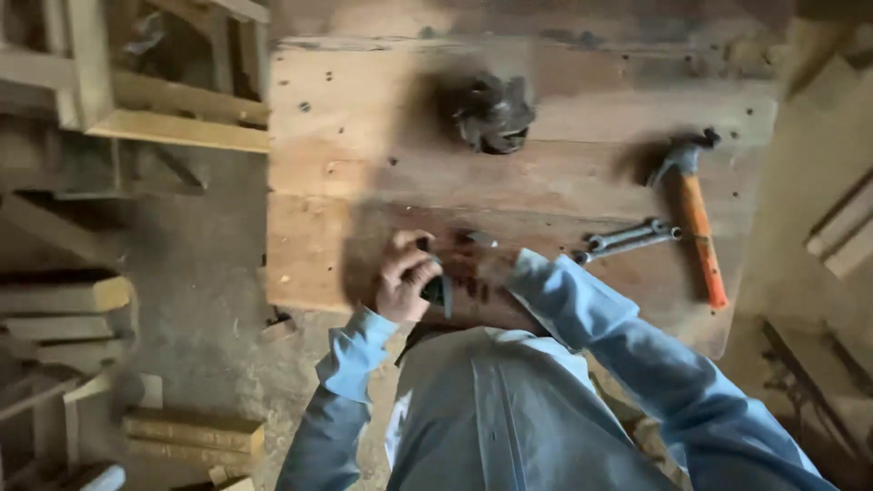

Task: Disassembling and reassembling a shaper cutter head and spacers using various wrenches on a wooden workbench.

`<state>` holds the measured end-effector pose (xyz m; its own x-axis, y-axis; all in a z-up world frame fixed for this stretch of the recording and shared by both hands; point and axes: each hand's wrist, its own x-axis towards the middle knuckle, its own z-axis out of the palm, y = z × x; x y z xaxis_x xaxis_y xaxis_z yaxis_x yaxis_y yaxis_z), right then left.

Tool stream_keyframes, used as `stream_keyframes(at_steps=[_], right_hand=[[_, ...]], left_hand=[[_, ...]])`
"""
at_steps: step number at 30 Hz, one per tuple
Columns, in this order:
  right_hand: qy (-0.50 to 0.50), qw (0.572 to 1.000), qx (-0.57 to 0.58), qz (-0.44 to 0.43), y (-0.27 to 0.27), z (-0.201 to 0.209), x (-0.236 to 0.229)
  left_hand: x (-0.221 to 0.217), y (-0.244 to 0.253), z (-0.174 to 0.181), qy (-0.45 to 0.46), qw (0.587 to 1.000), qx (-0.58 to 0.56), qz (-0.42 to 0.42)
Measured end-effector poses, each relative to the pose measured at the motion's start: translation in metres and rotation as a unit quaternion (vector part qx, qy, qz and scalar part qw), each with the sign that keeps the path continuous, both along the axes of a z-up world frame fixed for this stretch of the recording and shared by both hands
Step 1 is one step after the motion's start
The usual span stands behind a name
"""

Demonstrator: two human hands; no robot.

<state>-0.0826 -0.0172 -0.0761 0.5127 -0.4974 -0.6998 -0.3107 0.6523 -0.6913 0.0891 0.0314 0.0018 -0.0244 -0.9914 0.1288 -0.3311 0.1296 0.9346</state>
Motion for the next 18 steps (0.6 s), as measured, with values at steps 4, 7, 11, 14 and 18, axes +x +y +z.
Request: stream_keyframes(at_steps=[4,7,11,14,18], right_hand=[[0.117,0.962,-0.224,0.101,-0.016,-0.031,0.061],[0.183,0.941,-0.238,0.154,-0.029,-0.049,0.103],[0.11,0.788,-0.559,0.234,-0.05,-0.03,0.144],[0.237,0.865,-0.322,0.303,-0.061,-0.025,0.175],[0.25,0.861,-0.303,0.324,-0.068,-0.035,0.192]], left_hand=[[0.057,0.008,-0.044,-0.122,0.987,-0.035,0.102],[0.075,-0.008,-0.052,-0.015,0.991,-0.091,0.101],[0.111,-0.021,-0.105,-0.09,0.966,-0.185,0.157],[0.129,-0.027,-0.13,-0.131,0.967,-0.048,0.214],[0.181,-0.033,-0.135,0.224,0.944,0.088,0.227]])
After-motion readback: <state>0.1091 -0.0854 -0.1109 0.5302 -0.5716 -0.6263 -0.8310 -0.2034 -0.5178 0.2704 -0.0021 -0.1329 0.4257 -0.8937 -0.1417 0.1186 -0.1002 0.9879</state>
